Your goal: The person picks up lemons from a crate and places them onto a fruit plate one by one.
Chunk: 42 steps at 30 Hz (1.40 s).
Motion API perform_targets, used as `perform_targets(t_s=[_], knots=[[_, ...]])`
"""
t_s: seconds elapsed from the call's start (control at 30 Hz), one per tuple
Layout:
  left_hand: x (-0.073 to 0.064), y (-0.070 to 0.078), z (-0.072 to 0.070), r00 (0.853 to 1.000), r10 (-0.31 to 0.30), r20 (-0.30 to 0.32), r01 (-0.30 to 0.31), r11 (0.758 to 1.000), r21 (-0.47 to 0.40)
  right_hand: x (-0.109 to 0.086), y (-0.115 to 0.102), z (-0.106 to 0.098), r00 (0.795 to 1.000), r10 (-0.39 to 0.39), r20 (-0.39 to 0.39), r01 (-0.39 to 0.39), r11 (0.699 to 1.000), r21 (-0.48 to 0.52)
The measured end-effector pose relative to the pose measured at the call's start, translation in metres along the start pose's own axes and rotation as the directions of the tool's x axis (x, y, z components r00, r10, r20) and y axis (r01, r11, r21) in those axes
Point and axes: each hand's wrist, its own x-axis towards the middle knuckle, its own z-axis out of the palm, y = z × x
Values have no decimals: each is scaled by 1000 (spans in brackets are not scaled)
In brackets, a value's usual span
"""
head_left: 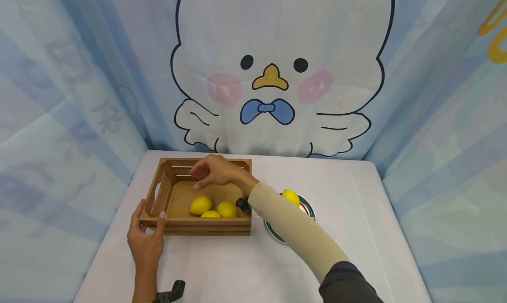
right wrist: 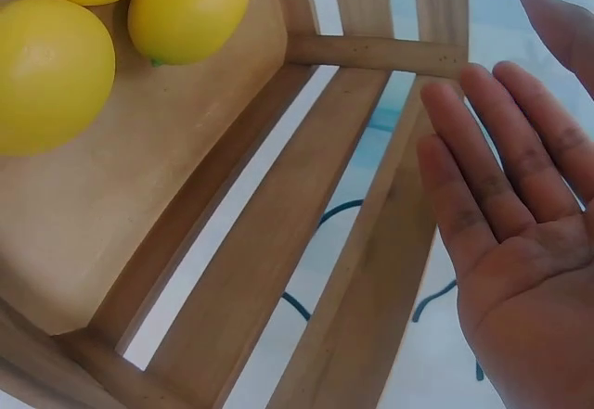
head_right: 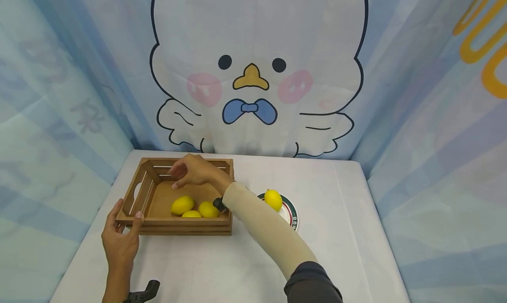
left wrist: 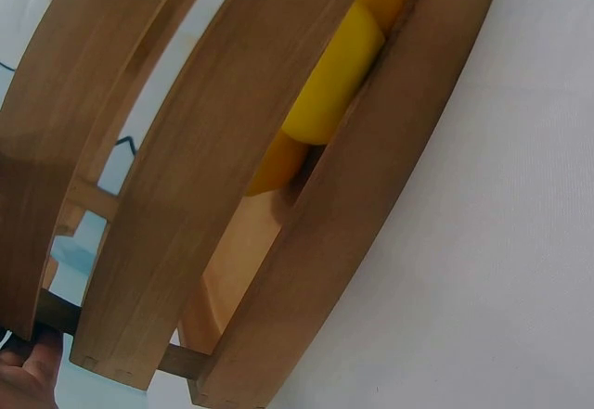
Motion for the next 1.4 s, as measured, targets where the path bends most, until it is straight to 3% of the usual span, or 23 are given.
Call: perform_targets(t_s=[0.4,0.9,1.4], knots=[[0,-1,1,1000,0,-2,0,1000,2,8,3,6,998,29,47,-28,999,-23],[0,0,1,1000,-19,13,19,1000,-2,14,8,11,990,15,143,-1,995,-96],[1,-2,0,1000,-11,14,11,1000,-13,23,19,18,972,99,214,-75,990,-117]])
